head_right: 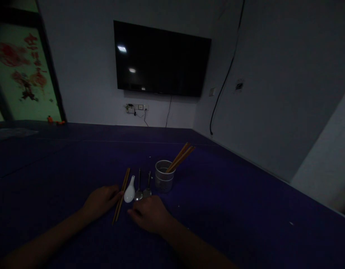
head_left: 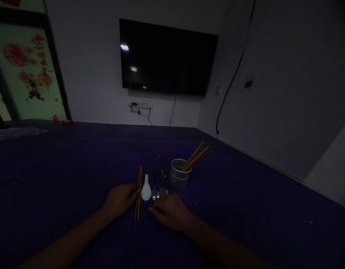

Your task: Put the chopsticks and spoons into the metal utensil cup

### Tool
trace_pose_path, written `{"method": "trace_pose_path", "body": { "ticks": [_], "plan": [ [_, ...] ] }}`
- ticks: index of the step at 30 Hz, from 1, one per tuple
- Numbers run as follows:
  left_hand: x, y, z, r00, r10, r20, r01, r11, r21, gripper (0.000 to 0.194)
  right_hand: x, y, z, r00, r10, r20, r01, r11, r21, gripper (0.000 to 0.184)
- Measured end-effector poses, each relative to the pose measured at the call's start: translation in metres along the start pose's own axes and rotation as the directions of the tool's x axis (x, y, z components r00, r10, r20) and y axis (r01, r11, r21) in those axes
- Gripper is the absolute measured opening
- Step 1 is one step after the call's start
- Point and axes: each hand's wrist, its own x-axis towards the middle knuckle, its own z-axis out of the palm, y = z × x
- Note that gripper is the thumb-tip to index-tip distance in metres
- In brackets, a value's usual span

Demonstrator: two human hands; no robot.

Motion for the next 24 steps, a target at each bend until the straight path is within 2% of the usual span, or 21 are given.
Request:
{"method": "trace_pose_path", "body": {
  "ticks": [11,24],
  "plan": [
    [-0.0009,0.0025,-0.0023,1.0,-0.01,0.007,0.01,1.0,0.009,0.038,0.0006,0.0003,-0.0015,0.999,0.011,0.049,-0.011,1.0,-0.01,0.032],
    [-0.001,0.0024,0.0002,1.0,-0.024,-0.011,0.024,0.999,0.026,0.031,0.0001,0.0005,-0.0006,1.0,0.006,0.027,-0.005,1.0,-0.016,0.032]
  ]
}}
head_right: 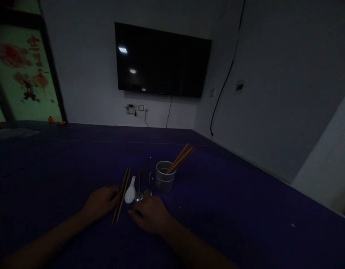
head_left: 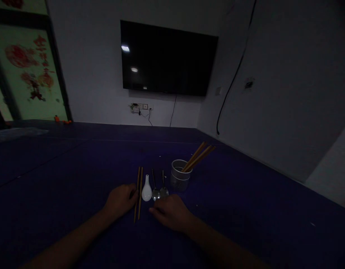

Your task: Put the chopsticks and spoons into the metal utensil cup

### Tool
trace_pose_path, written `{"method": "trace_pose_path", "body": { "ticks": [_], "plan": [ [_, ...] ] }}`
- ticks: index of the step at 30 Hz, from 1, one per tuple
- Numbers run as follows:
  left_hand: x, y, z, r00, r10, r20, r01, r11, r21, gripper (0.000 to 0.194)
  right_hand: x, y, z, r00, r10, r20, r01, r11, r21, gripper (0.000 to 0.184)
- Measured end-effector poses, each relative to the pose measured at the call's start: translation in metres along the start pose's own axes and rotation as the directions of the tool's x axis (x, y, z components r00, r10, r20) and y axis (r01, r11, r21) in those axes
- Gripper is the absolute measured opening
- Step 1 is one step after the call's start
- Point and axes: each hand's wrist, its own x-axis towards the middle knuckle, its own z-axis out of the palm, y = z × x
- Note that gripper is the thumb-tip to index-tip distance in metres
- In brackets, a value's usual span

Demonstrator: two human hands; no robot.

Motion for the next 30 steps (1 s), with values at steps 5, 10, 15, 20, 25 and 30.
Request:
{"method": "trace_pose_path", "body": {
  "ticks": [5,10,15,20,25,30],
  "plan": [
    [-0.0007,0.0007,-0.0015,1.0,0.002,0.002,-0.002,1.0,-0.017,0.029,-0.0003,-0.0004,-0.0003,1.0,0.009,0.006,-0.009,1.0,0.017,0.032],
    [-0.0018,0.0027,-0.0048,1.0,-0.012,0.009,0.012,0.999,-0.038,0.034,-0.0003,0.0001,0.0016,1.0,0.012,0.013,-0.012,1.0,0.018,0.031],
    [-0.0018,0.0021,-0.0045,1.0,-0.014,0.0,0.014,0.999,-0.045,0.033,0.0006,0.0004,0.0004,1.0,0.005,0.016,-0.005,1.0,0.007,0.033],
    [-0.0025,0.0025,-0.0062,1.0,-0.013,0.024,0.014,0.999,-0.03,0.03,0.001,0.0001,0.0,1.0,0.008,0.019,-0.008,1.0,0.008,0.032],
    [-0.0041,0.0046,-0.0089,1.0,-0.002,0.019,0.002,0.999,-0.043,0.033,0.0005,-0.0002,-0.0006,1.0,-0.001,0.011,0.001,1.0,0.006,0.032],
    [-0.0044,0.0059,-0.0085,1.0,-0.028,0.014,0.028,1.0,-0.015,0.029,0.0002,0.0008,0.0017,1.0,-0.015,-0.004,0.015,1.0,-0.014,0.033]
  ]
}}
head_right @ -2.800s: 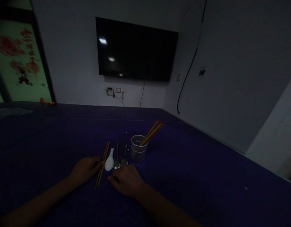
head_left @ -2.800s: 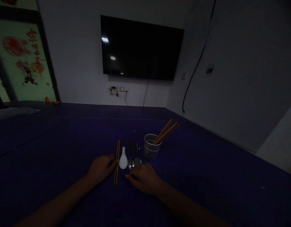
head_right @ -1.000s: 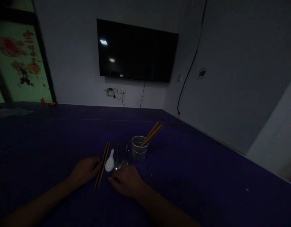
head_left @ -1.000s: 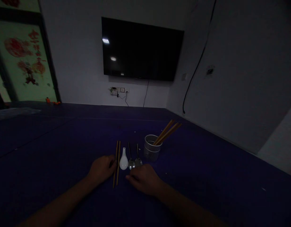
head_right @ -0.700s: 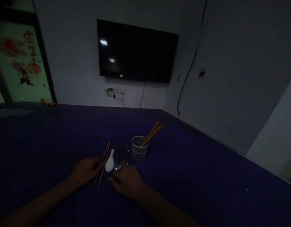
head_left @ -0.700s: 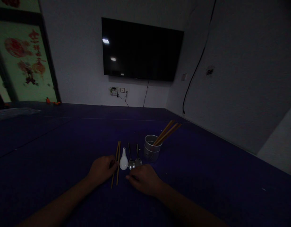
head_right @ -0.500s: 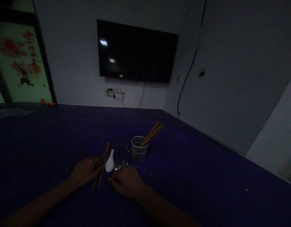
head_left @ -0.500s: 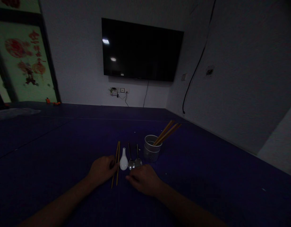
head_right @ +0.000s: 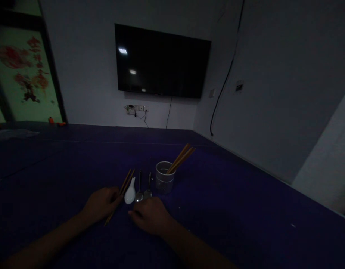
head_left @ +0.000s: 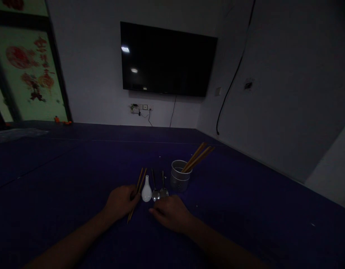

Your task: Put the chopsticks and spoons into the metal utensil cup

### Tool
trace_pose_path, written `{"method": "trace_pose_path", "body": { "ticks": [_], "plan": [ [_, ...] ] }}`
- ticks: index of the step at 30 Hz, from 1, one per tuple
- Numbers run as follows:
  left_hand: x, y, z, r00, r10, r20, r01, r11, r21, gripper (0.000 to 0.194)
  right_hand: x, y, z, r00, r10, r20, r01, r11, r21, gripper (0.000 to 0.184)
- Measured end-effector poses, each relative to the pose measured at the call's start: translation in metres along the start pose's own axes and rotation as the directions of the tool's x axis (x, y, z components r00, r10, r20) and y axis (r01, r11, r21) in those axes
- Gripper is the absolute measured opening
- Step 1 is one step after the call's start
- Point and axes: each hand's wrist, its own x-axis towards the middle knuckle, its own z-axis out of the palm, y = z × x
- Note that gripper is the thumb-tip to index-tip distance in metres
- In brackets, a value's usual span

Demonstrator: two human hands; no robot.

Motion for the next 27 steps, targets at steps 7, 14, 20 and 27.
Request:
{"method": "trace_pose_path", "body": {
  "ticks": [7,14,20,27],
  "plan": [
    [-0.001,0.005,-0.004,0.999,-0.05,0.02,0.048,0.997,0.067,0.033,0.0,0.001,0.002,1.0,0.009,-0.005,-0.009,1.0,0.023,0.032],
    [-0.002,0.01,-0.008,0.996,-0.052,0.068,0.039,0.985,0.169,0.036,0.001,0.0,-0.001,1.0,0.021,0.019,-0.021,1.0,0.008,0.032],
    [0.003,0.013,-0.008,0.993,-0.055,0.107,0.031,0.977,0.211,0.035,0.001,0.0,-0.002,1.0,0.008,0.017,-0.008,1.0,0.012,0.031],
    [0.002,0.013,-0.008,0.993,-0.012,0.118,-0.016,0.973,0.232,0.033,0.001,0.002,0.002,1.0,0.023,0.021,-0.024,0.999,0.026,0.031]
  ]
}}
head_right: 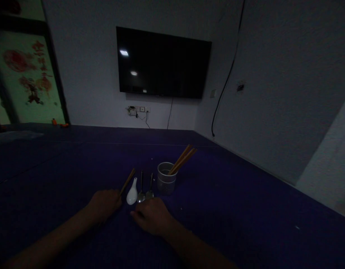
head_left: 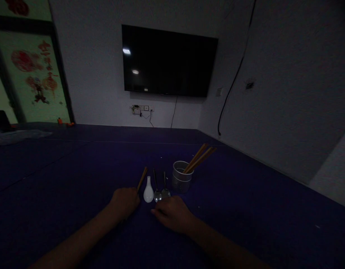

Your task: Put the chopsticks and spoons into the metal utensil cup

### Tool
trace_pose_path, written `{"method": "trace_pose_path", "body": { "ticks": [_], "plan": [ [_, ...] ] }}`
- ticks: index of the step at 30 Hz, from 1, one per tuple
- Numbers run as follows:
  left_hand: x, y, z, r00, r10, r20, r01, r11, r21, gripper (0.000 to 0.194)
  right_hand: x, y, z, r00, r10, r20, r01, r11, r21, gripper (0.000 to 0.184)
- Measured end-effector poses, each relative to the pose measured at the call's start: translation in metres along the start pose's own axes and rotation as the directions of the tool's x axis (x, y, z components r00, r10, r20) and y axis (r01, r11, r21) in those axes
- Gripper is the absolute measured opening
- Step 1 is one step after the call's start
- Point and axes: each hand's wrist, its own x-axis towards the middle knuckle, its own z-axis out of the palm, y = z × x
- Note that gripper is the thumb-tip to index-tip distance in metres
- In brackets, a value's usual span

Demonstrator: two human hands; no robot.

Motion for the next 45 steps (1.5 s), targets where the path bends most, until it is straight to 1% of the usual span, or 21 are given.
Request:
{"method": "trace_pose_path", "body": {
  "ticks": [3,8,13,21,26,31,37,45],
  "plan": [
    [-0.001,0.0,-0.001,1.0,-0.009,-0.012,0.009,1.0,-0.012,0.034,0.0,0.001,0.002,1.0,-0.001,-0.005,0.001,1.0,0.001,0.032],
    [0.001,-0.005,0.0,1.0,-0.015,0.009,0.015,0.999,-0.035,0.034,0.0,0.0,-0.001,1.0,0.008,0.01,-0.008,1.0,0.0,0.032],
    [0.001,-0.009,0.002,1.0,0.007,0.003,-0.007,0.999,-0.05,0.036,0.0,-0.001,-0.002,1.0,0.012,0.007,-0.012,1.0,0.002,0.032],
    [-0.001,-0.01,0.006,0.999,-0.03,-0.018,0.028,0.995,-0.099,0.032,-0.001,0.0,-0.001,1.0,-0.006,-0.012,0.006,1.0,-0.003,0.031],
    [-0.002,-0.012,0.005,0.999,-0.046,-0.003,0.045,0.991,-0.13,0.029,-0.001,-0.001,-0.002,1.0,-0.015,-0.02,0.015,1.0,-0.02,0.032],
    [-0.002,-0.014,0.006,0.999,-0.049,-0.011,0.047,0.986,-0.157,0.031,-0.001,-0.002,-0.002,1.0,-0.025,-0.017,0.024,1.0,-0.01,0.032],
    [0.0,-0.013,0.012,0.997,-0.037,-0.064,0.022,0.975,-0.221,0.03,0.0,-0.001,0.002,0.999,-0.018,-0.046,0.017,1.0,-0.007,0.031],
    [-0.001,-0.009,0.014,0.994,0.025,-0.11,-0.056,0.956,-0.289,0.031,-0.001,0.0,0.002,0.997,-0.023,-0.077,0.022,1.0,-0.008,0.031]
  ]
}}
